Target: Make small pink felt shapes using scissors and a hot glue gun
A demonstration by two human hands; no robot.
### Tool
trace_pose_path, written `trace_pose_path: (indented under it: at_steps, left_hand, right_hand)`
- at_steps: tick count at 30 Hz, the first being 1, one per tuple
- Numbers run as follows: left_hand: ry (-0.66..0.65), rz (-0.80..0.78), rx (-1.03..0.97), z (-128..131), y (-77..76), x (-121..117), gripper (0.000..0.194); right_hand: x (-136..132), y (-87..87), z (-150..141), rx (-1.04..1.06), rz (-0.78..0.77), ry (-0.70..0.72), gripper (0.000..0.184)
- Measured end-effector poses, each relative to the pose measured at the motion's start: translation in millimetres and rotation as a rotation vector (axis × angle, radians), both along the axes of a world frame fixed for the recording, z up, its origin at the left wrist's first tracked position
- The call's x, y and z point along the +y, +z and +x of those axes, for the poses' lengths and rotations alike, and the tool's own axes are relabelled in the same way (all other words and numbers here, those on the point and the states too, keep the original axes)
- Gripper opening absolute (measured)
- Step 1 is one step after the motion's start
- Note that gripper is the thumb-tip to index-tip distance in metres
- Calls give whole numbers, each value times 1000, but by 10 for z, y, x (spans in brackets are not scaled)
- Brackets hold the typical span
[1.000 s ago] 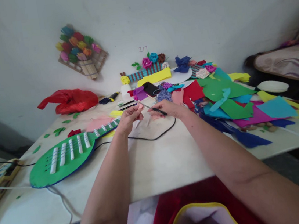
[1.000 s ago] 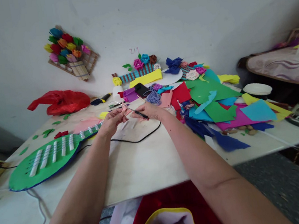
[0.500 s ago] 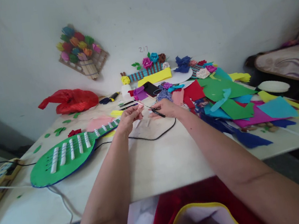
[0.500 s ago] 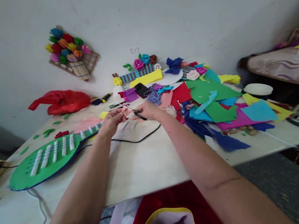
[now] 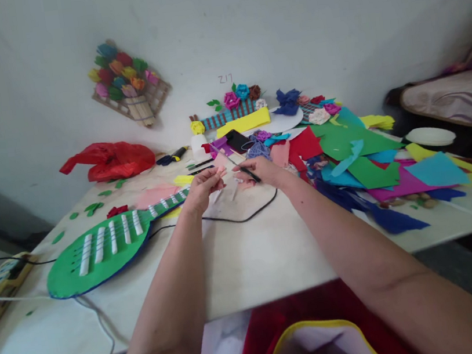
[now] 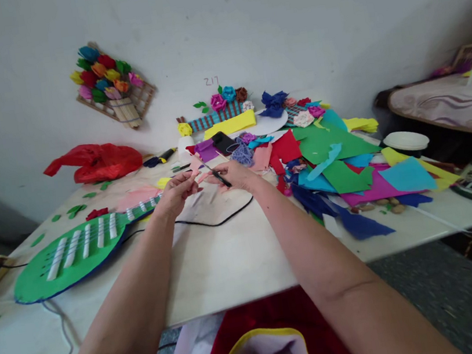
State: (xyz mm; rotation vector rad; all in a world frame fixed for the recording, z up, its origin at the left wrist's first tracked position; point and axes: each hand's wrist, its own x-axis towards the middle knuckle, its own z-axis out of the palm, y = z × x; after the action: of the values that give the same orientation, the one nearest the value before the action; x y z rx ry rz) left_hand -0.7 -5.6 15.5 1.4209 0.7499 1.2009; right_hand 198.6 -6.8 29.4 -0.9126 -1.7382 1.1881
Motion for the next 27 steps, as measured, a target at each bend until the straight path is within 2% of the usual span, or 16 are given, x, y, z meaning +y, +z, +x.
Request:
trace_pose_path:
  at_steps: [6, 16, 20, 27]
  left_hand:
    - [-45, 24, 133, 45, 54, -54, 29]
    - [-192, 52, 325, 67, 43, -56, 28]
    - [-241, 11, 290, 75, 35, -49, 28]
    - [-248, 21, 297, 75, 45, -56, 27]
  right_hand:
    - [-11, 0, -41, 131, -22, -91, 47]
    - [-79, 33, -89, 114, -51, -29, 37]
    - [-90, 18, -100, 123, -28, 20, 35]
    - [-91, 17, -91, 126, -40, 10, 32]
